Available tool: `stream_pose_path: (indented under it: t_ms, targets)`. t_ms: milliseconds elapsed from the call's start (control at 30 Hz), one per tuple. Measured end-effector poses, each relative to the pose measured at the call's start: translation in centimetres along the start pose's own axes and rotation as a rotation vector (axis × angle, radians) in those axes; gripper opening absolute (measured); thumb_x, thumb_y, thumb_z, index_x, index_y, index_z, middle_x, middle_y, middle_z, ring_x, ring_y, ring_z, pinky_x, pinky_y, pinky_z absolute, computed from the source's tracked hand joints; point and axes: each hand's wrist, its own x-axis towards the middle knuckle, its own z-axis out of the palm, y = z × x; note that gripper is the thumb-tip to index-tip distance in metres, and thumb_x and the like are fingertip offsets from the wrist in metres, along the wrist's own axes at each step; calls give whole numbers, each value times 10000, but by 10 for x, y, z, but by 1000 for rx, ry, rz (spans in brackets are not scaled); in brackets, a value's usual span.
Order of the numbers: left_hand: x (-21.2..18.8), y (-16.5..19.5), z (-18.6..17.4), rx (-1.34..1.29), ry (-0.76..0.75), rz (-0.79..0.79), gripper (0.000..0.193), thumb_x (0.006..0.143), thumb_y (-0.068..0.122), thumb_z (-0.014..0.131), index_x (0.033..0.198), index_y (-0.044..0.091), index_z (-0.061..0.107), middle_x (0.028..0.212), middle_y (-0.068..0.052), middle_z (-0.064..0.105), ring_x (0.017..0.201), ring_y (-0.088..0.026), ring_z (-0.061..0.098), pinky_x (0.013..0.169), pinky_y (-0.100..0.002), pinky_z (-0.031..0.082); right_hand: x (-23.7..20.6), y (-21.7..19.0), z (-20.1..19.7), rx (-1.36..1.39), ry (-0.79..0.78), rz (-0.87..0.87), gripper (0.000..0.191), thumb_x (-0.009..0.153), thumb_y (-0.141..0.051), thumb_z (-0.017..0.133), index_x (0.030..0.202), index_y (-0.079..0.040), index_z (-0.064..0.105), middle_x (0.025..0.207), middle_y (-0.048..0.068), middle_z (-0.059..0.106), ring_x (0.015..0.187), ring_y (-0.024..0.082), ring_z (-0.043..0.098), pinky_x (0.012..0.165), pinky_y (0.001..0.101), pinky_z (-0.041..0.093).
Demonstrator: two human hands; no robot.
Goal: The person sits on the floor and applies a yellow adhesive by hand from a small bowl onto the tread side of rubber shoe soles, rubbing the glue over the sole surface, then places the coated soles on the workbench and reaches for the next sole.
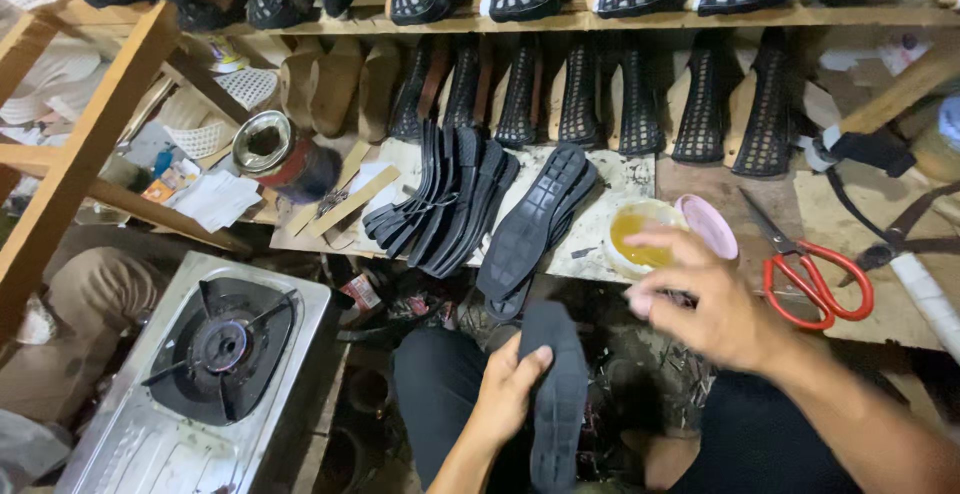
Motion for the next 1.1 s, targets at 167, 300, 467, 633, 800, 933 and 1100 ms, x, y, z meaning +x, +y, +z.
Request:
stream_pose_path:
  t_ms: [167,300,467,633,800,933,1100]
  targets:
    - [13,31,23,-176,-91,10,316,953,102,576,1238,-23,632,1023,-46,712,865,-108,662,794,-274,545,-29,-40,33,19,94,-244,511,727,-156,753,1237,-141,728,1535,238,402,1455,405,356,1175,511,288]
    - [8,39,33,-282,-134,-50,312,945,94,573,1232,-20,622,1008,-54,707,838,-111,666,766,-280,549,-30,-38,31,-147,149,-381,517,698,-99,733,1205,-206,737,1535,203,398,1467,419,334,1192,523,286]
    - [0,38,38,-116,-225,-63,358,943,88,578,1278,-23,639,1002,-49,696,825,-93,645,757,-250,529,-23,-21,16,-178,193,-345,567,661,-12,695,1183,-228,737,1545,213,395,1476,419,342,1196,518,304]
    - [5,32,42,-102,-134,64,332,962,96,573,1266,-22,637,1052,-26,700,890,-78,636,806,-233,523,-34,-22,26,-56,133,-322,567,689,22,680,1205,-203,750,1548,208,413,1471,413,367,1190,505,322]
    - [19,33,36,-219,72,142,306,966,105,577,1235,-31,628,1029,-36,703,865,-107,638,789,-270,525,-49,-29,48,243,92,-245,400,802,28,665,1146,-156,756,1499,184,499,1397,348,497,1133,439,408]
    - [24,34,48,-344,126,183,308,1025,145,610,1263,-50,584,1028,-51,686,866,-113,619,804,-285,518,-51,-41,61,380,107,116,444,802,-41,745,1243,-29,689,1254,123,607,946,186,700,840,325,575]
    - [12,35,40,-32,-93,-61,353,924,71,614,1277,72,597,1068,9,701,901,-77,655,775,-256,560,-38,-33,46,278,56,216,521,794,-106,744,1297,-32,633,1188,86,635,806,142,750,753,314,596]
